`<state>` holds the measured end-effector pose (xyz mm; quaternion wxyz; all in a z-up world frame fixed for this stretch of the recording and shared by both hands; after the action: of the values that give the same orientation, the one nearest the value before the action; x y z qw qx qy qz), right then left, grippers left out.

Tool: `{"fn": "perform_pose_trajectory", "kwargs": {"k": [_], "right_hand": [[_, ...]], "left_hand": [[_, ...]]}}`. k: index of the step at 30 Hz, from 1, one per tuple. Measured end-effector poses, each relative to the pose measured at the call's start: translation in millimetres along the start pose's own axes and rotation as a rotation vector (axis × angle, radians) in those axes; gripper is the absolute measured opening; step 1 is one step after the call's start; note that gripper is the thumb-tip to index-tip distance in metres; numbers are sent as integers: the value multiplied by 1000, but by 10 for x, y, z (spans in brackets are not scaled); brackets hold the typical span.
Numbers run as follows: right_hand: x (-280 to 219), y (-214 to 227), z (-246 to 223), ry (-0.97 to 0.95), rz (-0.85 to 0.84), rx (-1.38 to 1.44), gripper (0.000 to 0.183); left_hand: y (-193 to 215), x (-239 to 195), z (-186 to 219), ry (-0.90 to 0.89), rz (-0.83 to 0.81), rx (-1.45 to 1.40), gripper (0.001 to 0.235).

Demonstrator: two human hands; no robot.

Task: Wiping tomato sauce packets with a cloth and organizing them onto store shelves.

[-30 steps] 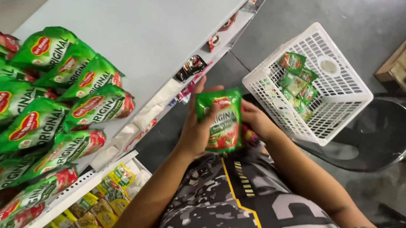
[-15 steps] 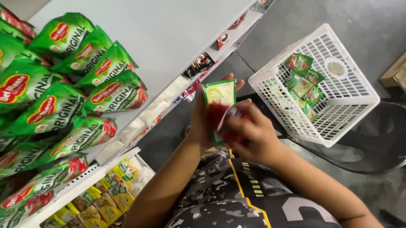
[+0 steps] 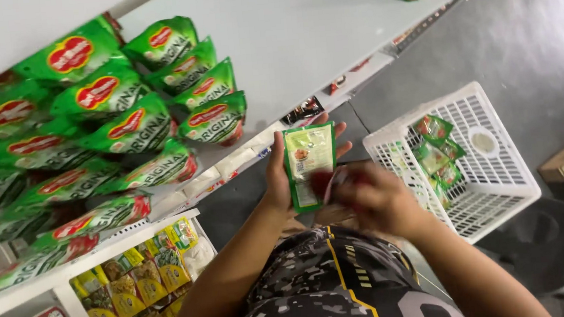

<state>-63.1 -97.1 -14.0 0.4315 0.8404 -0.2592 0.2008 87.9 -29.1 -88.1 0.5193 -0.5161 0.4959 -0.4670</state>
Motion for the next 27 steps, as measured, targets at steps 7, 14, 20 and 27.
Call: {"fn": "perform_pose_trajectory", "kwargs": {"k": [7, 14, 20, 27], "right_hand": [[-362, -245, 30, 90, 104, -59, 23], [-718, -433, 265, 138, 206, 133, 31], [-967, -409, 457, -317, 430, 261, 26], [-982, -253, 713, -1179, 804, 799, 22]], "left_hand": [[198, 79, -90, -91, 136, -17, 84], [117, 273, -30, -159, 166, 146, 69], [83, 483, -255, -348, 252, 218, 71], [155, 906, -434, -433, 233, 267, 88]]}}
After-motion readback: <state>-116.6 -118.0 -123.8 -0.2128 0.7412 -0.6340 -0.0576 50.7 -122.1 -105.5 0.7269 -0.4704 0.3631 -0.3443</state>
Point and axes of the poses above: each hand's wrist, its own x-axis towards the middle knuckle, its own y-axis out of the back of the hand, z = x × y, the point moved 2 cm from there along x, towards the middle knuckle, and after that the axes turned 2 degrees about z, right-handed, at the moved point
